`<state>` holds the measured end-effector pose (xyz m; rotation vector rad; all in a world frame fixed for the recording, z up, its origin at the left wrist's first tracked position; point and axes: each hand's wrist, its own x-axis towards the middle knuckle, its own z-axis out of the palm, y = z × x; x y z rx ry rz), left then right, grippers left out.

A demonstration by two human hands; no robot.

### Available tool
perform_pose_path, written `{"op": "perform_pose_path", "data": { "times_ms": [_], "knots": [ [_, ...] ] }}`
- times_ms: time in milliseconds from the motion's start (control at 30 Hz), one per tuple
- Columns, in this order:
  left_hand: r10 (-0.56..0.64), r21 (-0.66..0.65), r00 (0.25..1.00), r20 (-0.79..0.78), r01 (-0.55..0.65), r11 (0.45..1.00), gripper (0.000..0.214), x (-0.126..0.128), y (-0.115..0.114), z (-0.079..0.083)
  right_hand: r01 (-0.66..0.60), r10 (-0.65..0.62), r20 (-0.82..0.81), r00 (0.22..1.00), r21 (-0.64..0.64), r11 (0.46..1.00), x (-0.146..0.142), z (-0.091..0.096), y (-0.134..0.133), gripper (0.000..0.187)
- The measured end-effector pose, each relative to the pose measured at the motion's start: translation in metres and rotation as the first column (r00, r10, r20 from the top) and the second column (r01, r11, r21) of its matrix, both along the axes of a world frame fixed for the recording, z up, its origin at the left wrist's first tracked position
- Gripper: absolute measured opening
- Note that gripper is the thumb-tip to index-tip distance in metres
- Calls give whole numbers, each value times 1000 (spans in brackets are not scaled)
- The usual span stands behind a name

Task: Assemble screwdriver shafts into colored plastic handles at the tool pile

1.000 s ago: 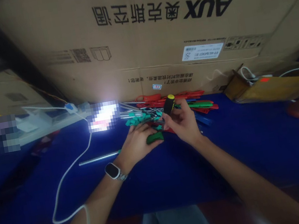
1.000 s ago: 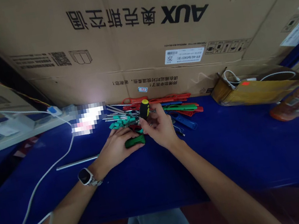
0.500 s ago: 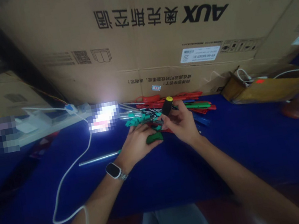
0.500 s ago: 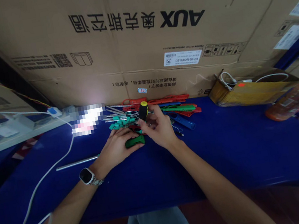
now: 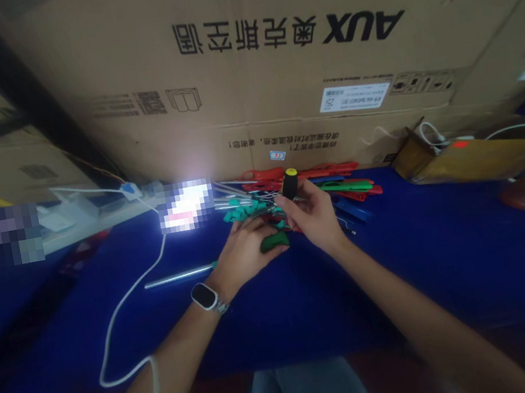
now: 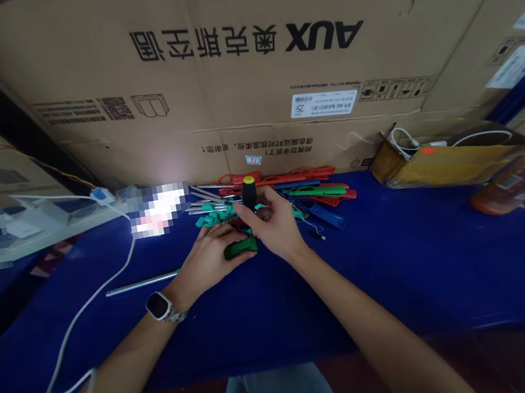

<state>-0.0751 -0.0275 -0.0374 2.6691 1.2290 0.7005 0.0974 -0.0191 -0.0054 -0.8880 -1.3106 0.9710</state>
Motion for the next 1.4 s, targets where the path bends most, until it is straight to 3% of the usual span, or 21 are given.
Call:
{"op": "perform_pose_path", "data": {
  "times_ms": [133, 200, 300, 433, 533, 633, 800, 867, 1000, 1167, 1400],
  "knots": [
    [18, -6, 1000, 18, -18, 1000, 29, 0, 0, -2, 125, -125, -61, 990, -3, 992, -9, 1, 5, 45],
    [19, -5, 999, 28, -19, 1000, 29, -1, 0, -3, 107, -108, -47, 993, -20, 994, -8, -1, 7, 49],
    [12, -5, 999, 30, -12, 1000, 28, -1, 0, -3, -46, 46, -2, 999, -65, 997, 2, -3, 10, 49],
    [10, -21, 1000, 17, -9, 1000, 27, -1, -1, -1, -287, 294, 43, 955, -123, 950, 20, 0, 10, 42],
    [10, -24, 1000, 9, -9, 1000, 27, -1, -1, 0, -347, 362, 90, 928, -152, 926, 28, 3, 8, 45],
    [3, -21, 1000, 17, -3, 1000, 27, -1, 0, -1, -298, 314, 86, 946, -161, 941, 25, 3, 5, 47],
    [4, -23, 1000, 18, -4, 1000, 28, -1, 1, -2, 43, -36, 78, 996, -90, 995, 3, -5, 7, 42],
    [8, -27, 1000, 9, -8, 1000, 29, -1, 1, -2, 95, -91, 51, 995, -76, 993, -2, -7, 8, 43],
    [11, -23, 1000, 3, -10, 1000, 28, -1, 1, -2, -74, 77, 22, 997, -117, 990, 4, -7, 11, 45],
    [13, -13, 1000, 13, -12, 1000, 26, 0, -1, 0, -305, 324, 72, 943, -203, 931, 24, 0, 12, 43],
    [6, -12, 999, 36, -6, 1000, 29, -1, 0, -2, -243, 257, 47, 965, -198, 949, 25, -12, 7, 48]
  ]
}}
